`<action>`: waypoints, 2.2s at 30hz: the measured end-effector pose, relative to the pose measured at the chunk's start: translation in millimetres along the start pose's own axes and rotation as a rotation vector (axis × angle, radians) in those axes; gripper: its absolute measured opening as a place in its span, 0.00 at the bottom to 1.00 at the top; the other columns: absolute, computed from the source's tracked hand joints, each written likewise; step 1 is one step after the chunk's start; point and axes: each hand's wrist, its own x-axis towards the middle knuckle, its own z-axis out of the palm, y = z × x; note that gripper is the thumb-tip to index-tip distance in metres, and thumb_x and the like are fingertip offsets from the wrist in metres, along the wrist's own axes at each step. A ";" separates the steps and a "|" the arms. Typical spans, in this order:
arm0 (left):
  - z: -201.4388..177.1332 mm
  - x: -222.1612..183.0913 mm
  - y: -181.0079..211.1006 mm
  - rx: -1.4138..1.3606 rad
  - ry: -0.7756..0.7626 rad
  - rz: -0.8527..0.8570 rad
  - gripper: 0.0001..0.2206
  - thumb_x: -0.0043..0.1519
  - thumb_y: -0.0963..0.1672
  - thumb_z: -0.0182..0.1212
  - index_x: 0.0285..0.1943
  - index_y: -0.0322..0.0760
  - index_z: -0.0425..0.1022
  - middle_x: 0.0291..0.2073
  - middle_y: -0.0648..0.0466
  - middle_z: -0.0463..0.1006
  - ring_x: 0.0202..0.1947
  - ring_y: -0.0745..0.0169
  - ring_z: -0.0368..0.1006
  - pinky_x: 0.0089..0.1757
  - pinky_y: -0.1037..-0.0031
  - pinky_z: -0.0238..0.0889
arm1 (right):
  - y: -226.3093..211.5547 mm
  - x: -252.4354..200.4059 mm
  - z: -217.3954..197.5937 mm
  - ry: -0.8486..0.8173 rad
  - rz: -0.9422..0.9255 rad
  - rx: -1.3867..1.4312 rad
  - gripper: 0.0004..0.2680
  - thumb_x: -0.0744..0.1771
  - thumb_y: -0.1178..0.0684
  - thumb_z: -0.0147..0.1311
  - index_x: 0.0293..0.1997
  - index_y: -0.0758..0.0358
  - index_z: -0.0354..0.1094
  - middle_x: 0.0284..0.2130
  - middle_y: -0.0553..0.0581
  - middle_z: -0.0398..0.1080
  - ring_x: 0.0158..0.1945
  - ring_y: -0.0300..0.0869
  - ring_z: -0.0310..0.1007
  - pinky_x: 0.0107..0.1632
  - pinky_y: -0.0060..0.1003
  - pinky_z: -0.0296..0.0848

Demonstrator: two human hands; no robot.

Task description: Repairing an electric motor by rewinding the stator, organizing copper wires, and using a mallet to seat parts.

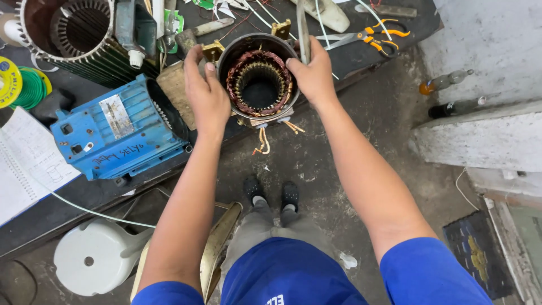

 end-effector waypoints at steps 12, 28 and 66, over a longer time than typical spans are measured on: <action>-0.2 2.4 -4.9 0.077 0.016 0.092 0.14 0.69 0.38 0.42 0.62 0.32 0.64 0.57 0.44 0.71 0.60 0.48 0.66 0.59 0.60 0.58 | 2.7 1.0 2.4 0.021 -0.066 0.060 0.11 0.61 0.56 0.54 0.48 0.61 0.68 0.35 0.52 0.74 0.36 0.42 0.71 0.40 0.39 0.69; -1.1 2.5 -3.7 0.079 -0.003 0.103 0.14 0.71 0.40 0.41 0.63 0.32 0.64 0.56 0.44 0.70 0.59 0.49 0.64 0.58 0.61 0.59 | 7.0 4.4 2.2 0.014 -0.050 0.055 0.07 0.61 0.55 0.55 0.41 0.57 0.66 0.31 0.49 0.68 0.34 0.39 0.66 0.40 0.35 0.65; 1.5 3.8 -6.4 -0.013 0.028 0.042 0.12 0.70 0.42 0.41 0.46 0.34 0.74 0.54 0.46 0.67 0.61 0.49 0.63 0.57 0.60 0.58 | 2.7 2.9 1.2 0.003 0.017 -0.004 0.08 0.62 0.54 0.57 0.41 0.56 0.65 0.24 0.46 0.59 0.27 0.35 0.56 0.33 0.33 0.57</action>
